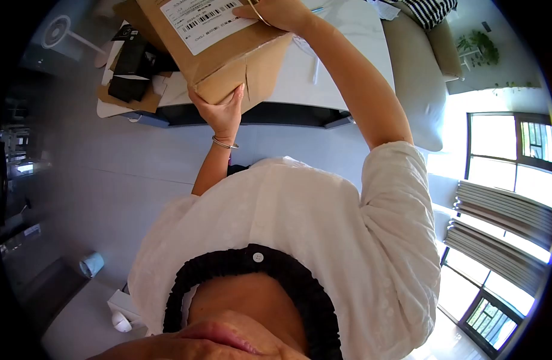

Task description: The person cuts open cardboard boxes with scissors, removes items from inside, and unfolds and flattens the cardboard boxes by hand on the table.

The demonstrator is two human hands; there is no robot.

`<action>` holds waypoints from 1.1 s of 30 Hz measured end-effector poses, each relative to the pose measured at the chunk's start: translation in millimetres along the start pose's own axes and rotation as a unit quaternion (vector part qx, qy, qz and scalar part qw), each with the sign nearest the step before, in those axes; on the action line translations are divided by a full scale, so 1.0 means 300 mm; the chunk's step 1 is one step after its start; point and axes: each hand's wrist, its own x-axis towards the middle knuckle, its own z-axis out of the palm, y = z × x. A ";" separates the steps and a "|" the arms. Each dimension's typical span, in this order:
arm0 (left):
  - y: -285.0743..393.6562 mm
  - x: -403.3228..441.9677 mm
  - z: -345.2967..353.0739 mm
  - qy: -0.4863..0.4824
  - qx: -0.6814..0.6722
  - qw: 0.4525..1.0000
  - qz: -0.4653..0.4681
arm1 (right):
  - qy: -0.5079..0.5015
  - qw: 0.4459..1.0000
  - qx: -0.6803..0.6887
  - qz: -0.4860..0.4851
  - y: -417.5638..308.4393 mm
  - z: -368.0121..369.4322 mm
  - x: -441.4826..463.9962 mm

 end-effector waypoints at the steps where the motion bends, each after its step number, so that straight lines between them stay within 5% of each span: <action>1: -0.002 -0.002 -0.005 0.013 0.010 1.000 0.006 | 0.010 0.999 0.044 -0.010 -0.007 0.008 -0.007; 7: -0.062 -0.001 -0.061 0.016 -0.014 1.000 -0.013 | 0.062 0.988 0.128 -0.066 0.003 0.074 -0.035; 9: -0.056 -0.009 -0.075 0.004 -0.013 1.000 -0.017 | 0.077 0.995 0.036 0.057 -0.015 0.063 -0.055; 11: -0.017 -0.022 -0.094 -0.006 0.054 0.998 0.044 | 0.097 0.994 0.046 0.003 -0.020 0.082 -0.066; 20: -0.072 0.002 -0.148 0.013 -0.004 1.000 0.006 | 0.129 0.977 0.128 0.113 -0.119 0.169 -0.153; 24: -0.111 0.012 -0.148 0.016 0.001 1.000 0.024 | 0.196 0.976 0.081 0.055 -0.117 0.211 -0.182; 29: -0.098 -0.016 -0.158 -0.027 0.047 0.998 0.041 | 0.172 0.965 0.059 0.191 -0.065 0.181 -0.202; 31: -0.077 -0.003 -0.182 -0.032 0.085 0.988 0.123 | 0.176 0.965 0.033 0.193 -0.082 0.187 -0.189; 33: -0.073 0.033 -0.208 -0.090 0.072 0.989 0.095 | 0.183 0.964 0.026 0.194 -0.124 0.198 -0.160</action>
